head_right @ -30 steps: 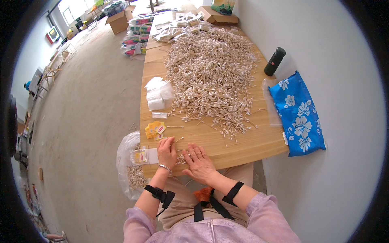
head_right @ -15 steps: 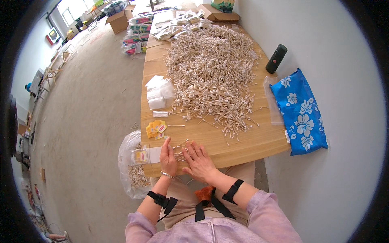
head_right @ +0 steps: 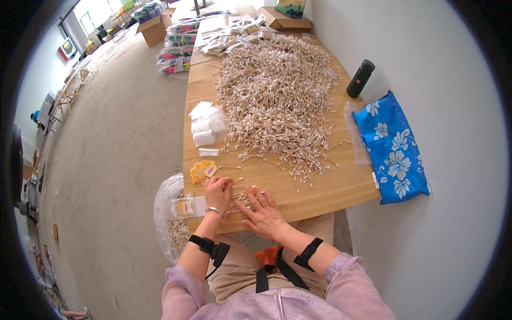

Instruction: Sorting cotton buds and placing them into a small plastic bag.

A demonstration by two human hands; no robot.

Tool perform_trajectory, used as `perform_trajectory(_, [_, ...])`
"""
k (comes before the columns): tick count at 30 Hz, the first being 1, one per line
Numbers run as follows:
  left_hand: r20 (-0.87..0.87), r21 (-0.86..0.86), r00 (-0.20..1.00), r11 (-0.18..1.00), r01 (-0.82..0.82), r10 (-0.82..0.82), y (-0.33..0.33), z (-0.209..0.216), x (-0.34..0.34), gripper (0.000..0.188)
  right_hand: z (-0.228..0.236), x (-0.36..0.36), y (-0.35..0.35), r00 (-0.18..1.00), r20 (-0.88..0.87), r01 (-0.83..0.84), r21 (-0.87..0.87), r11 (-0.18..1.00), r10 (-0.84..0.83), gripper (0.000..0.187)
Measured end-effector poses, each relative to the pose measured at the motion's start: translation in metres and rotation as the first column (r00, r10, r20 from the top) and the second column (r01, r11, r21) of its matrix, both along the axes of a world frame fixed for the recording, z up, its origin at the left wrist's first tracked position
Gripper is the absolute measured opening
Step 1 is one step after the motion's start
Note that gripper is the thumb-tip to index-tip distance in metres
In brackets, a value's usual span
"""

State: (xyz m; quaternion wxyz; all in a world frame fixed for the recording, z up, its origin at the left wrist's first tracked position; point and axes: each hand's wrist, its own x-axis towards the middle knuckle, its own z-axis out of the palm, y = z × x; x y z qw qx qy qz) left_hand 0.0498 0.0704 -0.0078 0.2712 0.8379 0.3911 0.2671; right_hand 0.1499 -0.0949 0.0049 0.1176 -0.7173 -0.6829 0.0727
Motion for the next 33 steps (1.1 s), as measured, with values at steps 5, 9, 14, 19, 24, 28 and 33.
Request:
perform_trajectory(5, [-0.052, -0.085, 0.988, 0.987, 0.138, -0.142, 0.008, -0.007, 0.013, 0.021, 0.004, 0.004, 0.004, 0.999, -0.034, 0.024, 0.076, 0.997, -0.022, 0.051])
perform_trajectory(9, [0.2, 0.036, 0.98, 0.999, 0.004, -0.011, -0.015, 0.005, 0.001, 0.034, 0.001, 0.019, 0.01, 0.99, -0.101, 0.126, 0.351, 0.928, -0.096, 0.03])
perform_trajectory(14, [0.023, 0.136, 0.988, 0.98, 0.148, -0.152, -0.043, 0.011, -0.037, 0.04, 0.0, 0.038, 0.027, 0.93, -0.249, 0.334, 0.262, 0.905, -0.271, 0.015])
perform_trajectory(19, [0.013, 0.168, 0.983, 0.969, 0.18, -0.185, -0.034, -0.001, -0.043, 0.036, 0.003, 0.041, 0.039, 0.948, -0.202, 0.286, 0.212, 0.934, -0.244, 0.011])
perform_trajectory(24, [0.017, 0.188, 0.984, 0.967, 0.171, -0.177, -0.021, 0.003, -0.029, 0.032, -0.006, 0.048, 0.035, 0.944, -0.152, 0.324, 0.257, 0.91, -0.293, 0.007])
perform_trajectory(28, [0.148, 0.035, 0.987, 0.998, 0.052, -0.057, -0.033, 0.009, -0.018, 0.021, 0.007, 0.043, 0.031, 0.919, -0.251, 0.362, 0.229, 0.904, -0.305, 0.007])
perform_trajectory(33, [0.384, -0.308, 0.92, 0.951, 0.043, 0.083, -0.04, 0.006, -0.008, 0.017, 0.02, 0.031, 0.034, 0.898, -0.393, 0.314, 0.262, 0.913, -0.197, 0.006])
